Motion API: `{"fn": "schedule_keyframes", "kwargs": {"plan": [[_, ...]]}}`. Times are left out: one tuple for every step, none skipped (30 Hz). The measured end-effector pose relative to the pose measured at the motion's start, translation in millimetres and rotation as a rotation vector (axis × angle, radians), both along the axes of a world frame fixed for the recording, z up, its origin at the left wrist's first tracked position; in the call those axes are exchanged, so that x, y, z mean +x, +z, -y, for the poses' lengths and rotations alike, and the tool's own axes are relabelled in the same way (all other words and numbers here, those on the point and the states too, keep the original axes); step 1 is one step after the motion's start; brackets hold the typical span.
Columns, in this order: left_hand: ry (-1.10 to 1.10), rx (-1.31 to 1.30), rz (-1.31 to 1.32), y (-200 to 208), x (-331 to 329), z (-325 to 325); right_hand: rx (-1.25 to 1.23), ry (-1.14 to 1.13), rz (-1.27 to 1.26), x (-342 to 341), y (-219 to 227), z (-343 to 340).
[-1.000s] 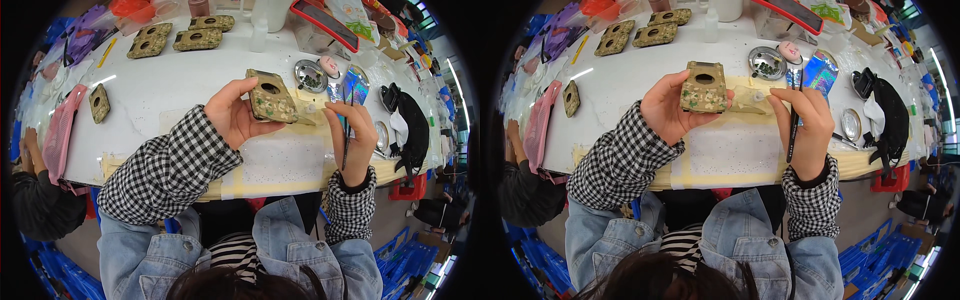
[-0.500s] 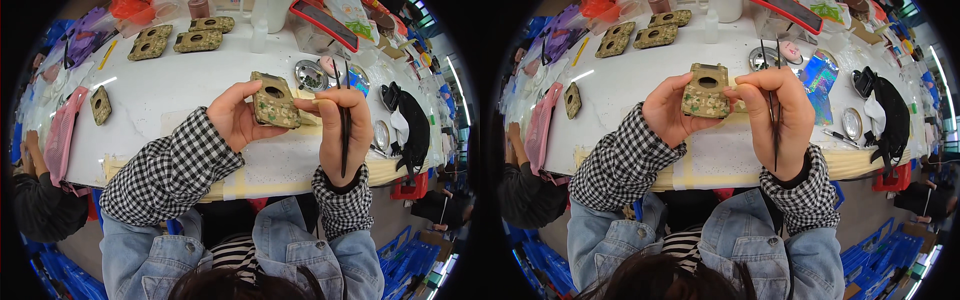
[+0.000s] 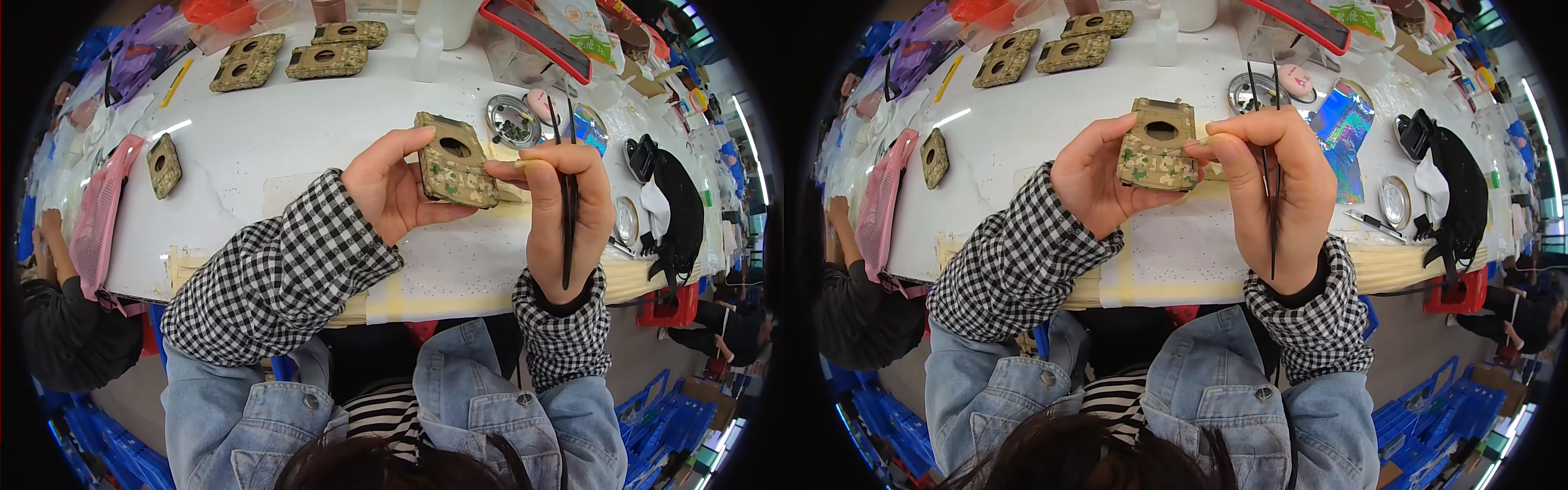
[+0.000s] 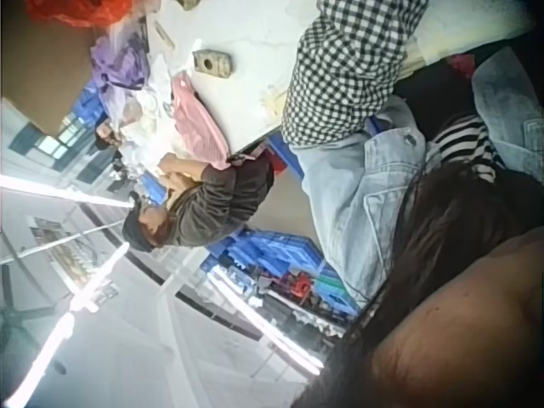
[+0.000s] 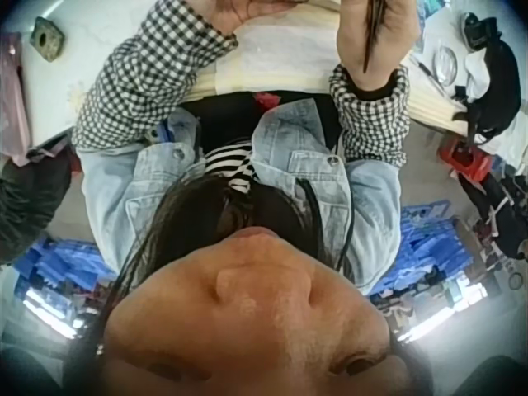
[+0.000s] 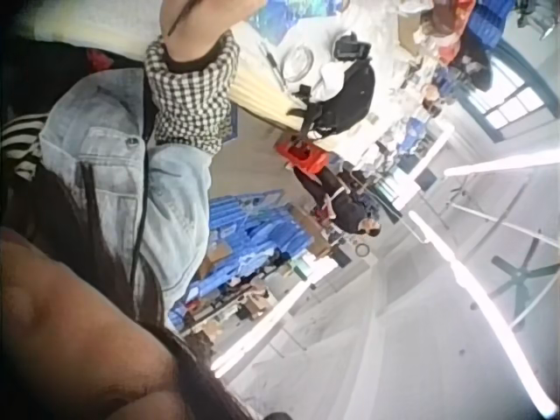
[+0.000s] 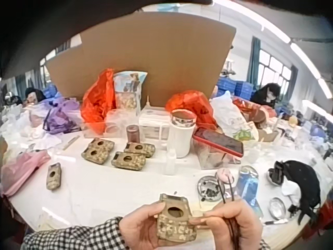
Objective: Painting and detailing small camouflage-patterned toy tanks using a brush and a palette at a workstation.
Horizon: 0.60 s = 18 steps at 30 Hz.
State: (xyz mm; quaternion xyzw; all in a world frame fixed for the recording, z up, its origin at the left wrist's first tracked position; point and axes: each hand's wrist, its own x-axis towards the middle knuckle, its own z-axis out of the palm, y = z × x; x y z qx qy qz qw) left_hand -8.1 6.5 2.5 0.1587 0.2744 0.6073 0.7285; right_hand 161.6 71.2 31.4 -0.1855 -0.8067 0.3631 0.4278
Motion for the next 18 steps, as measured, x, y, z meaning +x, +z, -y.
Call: {"fn": "schedule_keyframes", "kwargs": {"plan": [[-0.003, 0.003, 0.001, -0.4, -0.3, -0.1, 0.002, -0.002, 0.002, 0.1, 0.0, 0.0], [-0.004, 0.006, 0.001, -0.7, -0.3, -0.3, 0.004, -0.005, 0.004, 0.1, -0.1, 0.0], [-0.005, 0.009, 0.001, -1.0, -0.3, -0.5, -0.009, -0.004, -0.024, -0.6, -0.3, 0.2], [-0.006, 0.013, 0.001, -1.1, -0.2, -0.7, -0.023, -0.003, -0.051, -2.0, -0.7, 0.6], [-0.004, 0.010, 0.003, -0.7, 0.0, -0.5, -0.037, -0.001, -0.079, -3.0, -0.9, 1.0], [-0.001, 0.007, 0.004, 0.0, 0.3, -0.4, -0.075, 0.005, -0.099, -3.1, -0.7, 1.5], [0.001, 0.004, 0.005, 0.4, 0.5, -0.2, -0.112, 0.011, -0.120, -2.9, 0.0, 2.3], [-0.004, 0.006, 0.013, -0.5, 0.0, -0.3, -0.149, 0.017, -0.139, -2.8, 0.7, 3.1], [-0.009, 0.009, 0.021, -1.9, -1.0, -0.5, -0.172, -0.018, -0.156, -1.2, 1.7, 3.5], [-0.014, 0.011, 0.029, -2.8, -1.6, -0.5, -0.194, -0.053, -0.173, 1.8, 3.0, 3.2], [-0.009, 0.013, 0.037, -2.8, -1.6, -0.7, -0.211, -0.087, -0.180, 6.0, 5.3, 1.4], [-0.004, 0.015, 0.045, -2.6, -1.4, -0.8, -0.194, -0.131, -0.184, 9.7, 5.1, -1.8], [0.000, 0.017, 0.053, -2.4, -1.4, -0.9, -0.088, -0.185, -0.144, 14.2, 2.6, -6.7], [0.012, 0.011, 0.043, -2.2, -1.2, -0.5, 0.013, -0.236, -0.104, 18.3, -0.7, -11.9], [0.023, 0.005, 0.033, -1.6, -1.2, -0.1, 0.161, -0.302, 0.002, 21.2, -1.4, -15.9], [0.034, -0.001, 0.023, -1.7, -1.1, 0.2, 0.309, -0.366, 0.108, 23.7, -2.0, -19.4], [0.034, 0.008, 0.022, -2.0, -0.8, -0.3, 0.458, -0.434, 0.217, 25.7, -1.9, -21.4], [0.035, 0.017, 0.021, -2.6, -1.1, -1.0, 0.475, -0.429, 0.226, 24.9, -2.4, -22.1]]}}
